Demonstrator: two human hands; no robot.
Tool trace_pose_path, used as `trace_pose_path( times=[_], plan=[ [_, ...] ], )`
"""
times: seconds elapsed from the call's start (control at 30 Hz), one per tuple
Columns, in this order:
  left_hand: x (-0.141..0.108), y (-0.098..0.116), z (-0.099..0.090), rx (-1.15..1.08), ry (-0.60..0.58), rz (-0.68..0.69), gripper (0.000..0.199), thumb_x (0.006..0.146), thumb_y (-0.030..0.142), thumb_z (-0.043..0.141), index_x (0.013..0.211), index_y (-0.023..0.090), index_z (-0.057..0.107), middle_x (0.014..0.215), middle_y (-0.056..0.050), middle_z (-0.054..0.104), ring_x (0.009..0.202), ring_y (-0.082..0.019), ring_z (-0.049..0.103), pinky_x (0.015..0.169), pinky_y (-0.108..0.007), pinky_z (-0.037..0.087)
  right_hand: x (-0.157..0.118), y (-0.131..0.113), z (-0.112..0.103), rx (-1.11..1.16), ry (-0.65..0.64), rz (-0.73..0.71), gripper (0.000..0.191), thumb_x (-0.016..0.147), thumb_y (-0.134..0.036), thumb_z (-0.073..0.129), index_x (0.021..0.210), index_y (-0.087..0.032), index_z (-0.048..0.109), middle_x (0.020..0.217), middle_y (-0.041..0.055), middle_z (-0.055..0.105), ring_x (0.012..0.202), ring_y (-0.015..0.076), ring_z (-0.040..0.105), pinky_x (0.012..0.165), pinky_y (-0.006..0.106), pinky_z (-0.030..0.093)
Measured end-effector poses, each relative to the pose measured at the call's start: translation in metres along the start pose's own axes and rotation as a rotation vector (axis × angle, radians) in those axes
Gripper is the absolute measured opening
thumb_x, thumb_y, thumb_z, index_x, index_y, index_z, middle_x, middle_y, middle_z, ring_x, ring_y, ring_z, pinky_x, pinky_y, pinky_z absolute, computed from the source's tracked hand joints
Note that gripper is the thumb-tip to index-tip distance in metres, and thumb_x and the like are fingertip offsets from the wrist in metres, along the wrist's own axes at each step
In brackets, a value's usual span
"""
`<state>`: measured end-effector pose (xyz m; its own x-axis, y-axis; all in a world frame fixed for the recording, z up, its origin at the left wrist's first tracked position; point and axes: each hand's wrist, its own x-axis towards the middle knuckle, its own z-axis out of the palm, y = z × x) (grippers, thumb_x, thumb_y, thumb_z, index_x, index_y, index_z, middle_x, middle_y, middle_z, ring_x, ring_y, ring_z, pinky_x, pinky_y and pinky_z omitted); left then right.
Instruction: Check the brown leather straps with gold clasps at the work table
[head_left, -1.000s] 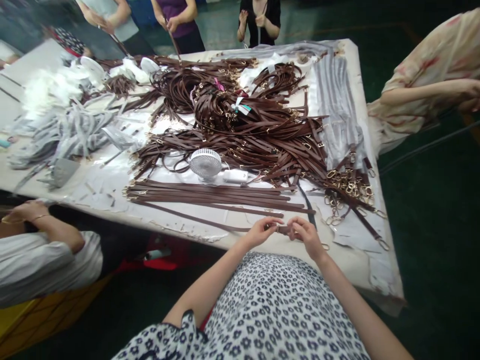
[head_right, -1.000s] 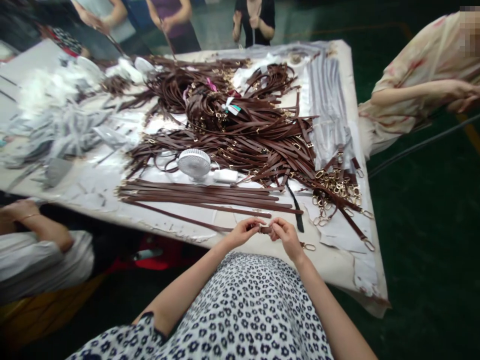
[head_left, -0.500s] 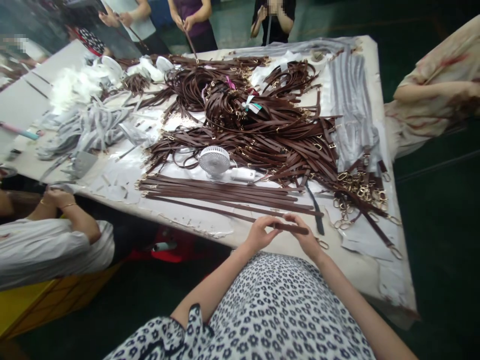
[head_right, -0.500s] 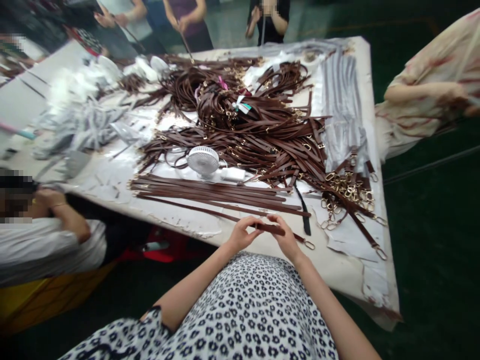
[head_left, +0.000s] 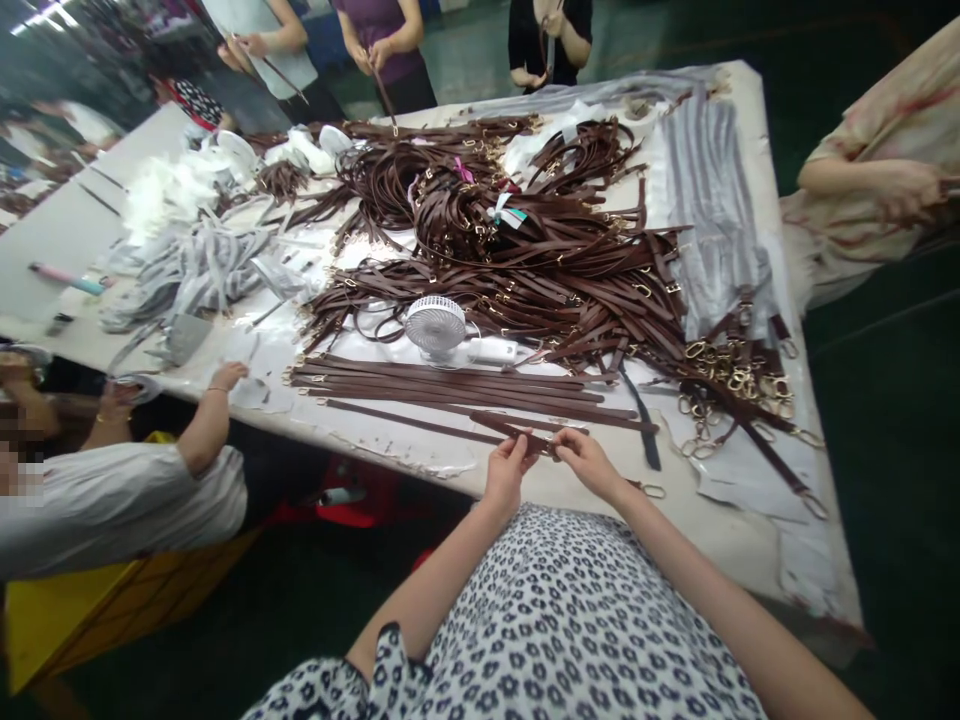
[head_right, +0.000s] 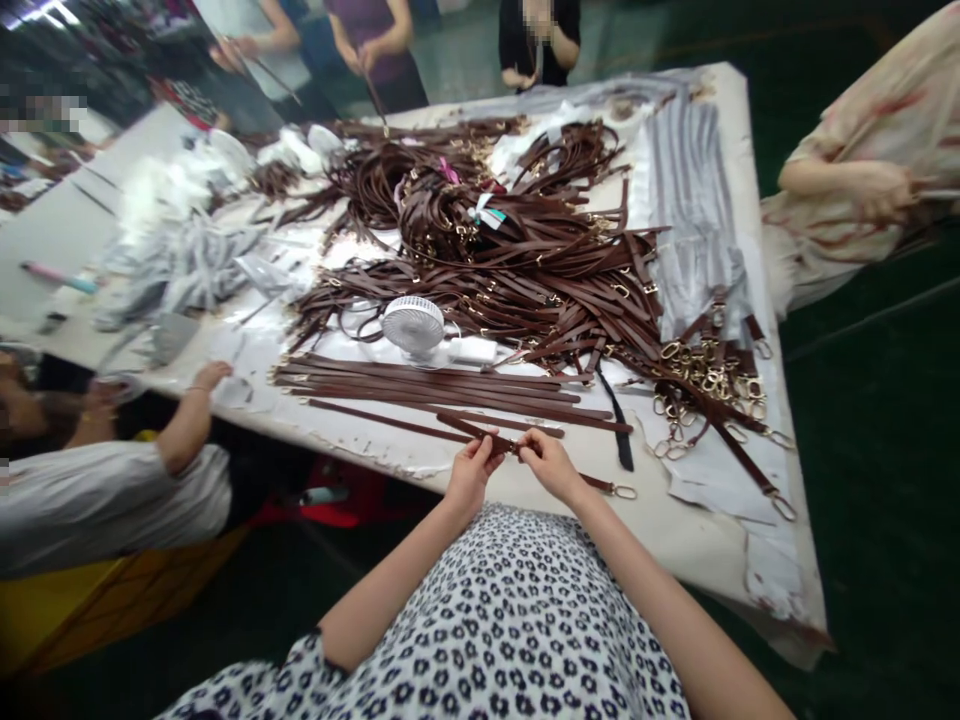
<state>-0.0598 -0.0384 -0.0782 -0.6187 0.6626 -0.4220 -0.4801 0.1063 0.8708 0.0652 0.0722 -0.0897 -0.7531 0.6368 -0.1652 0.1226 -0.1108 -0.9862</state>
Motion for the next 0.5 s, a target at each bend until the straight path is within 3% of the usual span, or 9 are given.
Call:
trace_pose_path(
  times=[0.23, 0.5],
  plan=[
    [0.004, 0.006, -0.003, -0.162, 0.092, -0.059, 0.058, 0.064, 0.053, 0.088, 0.108, 0.017, 0.075, 0.09, -0.004, 0.077, 0.075, -0.008, 0.068, 0.069, -0.017, 0.053, 0.007, 0.0, 0.006, -0.008, 0.035, 0.017, 0.035, 0.08, -0.052, 0.067, 0.075, -0.021, 0.052, 0.066, -0.0042, 0.049, 0.064, 0.0147, 0.044, 0.064, 0.03, 0.033],
    [0.001, 0.009, -0.002, -0.2, 0.129, -0.104, 0.06, 0.063, 0.052, 0.089, 0.108, 0.015, 0.074, 0.091, -0.006, 0.077, 0.073, -0.012, 0.071, 0.067, -0.02, 0.057, 0.008, 0.01, 0.01, 0.057, 0.026, 0.092, 0.039, 0.075, -0.056, 0.068, 0.069, -0.022, 0.05, 0.061, -0.0034, 0.052, 0.062, 0.0154, 0.047, 0.063, 0.03, 0.037]
  ],
)
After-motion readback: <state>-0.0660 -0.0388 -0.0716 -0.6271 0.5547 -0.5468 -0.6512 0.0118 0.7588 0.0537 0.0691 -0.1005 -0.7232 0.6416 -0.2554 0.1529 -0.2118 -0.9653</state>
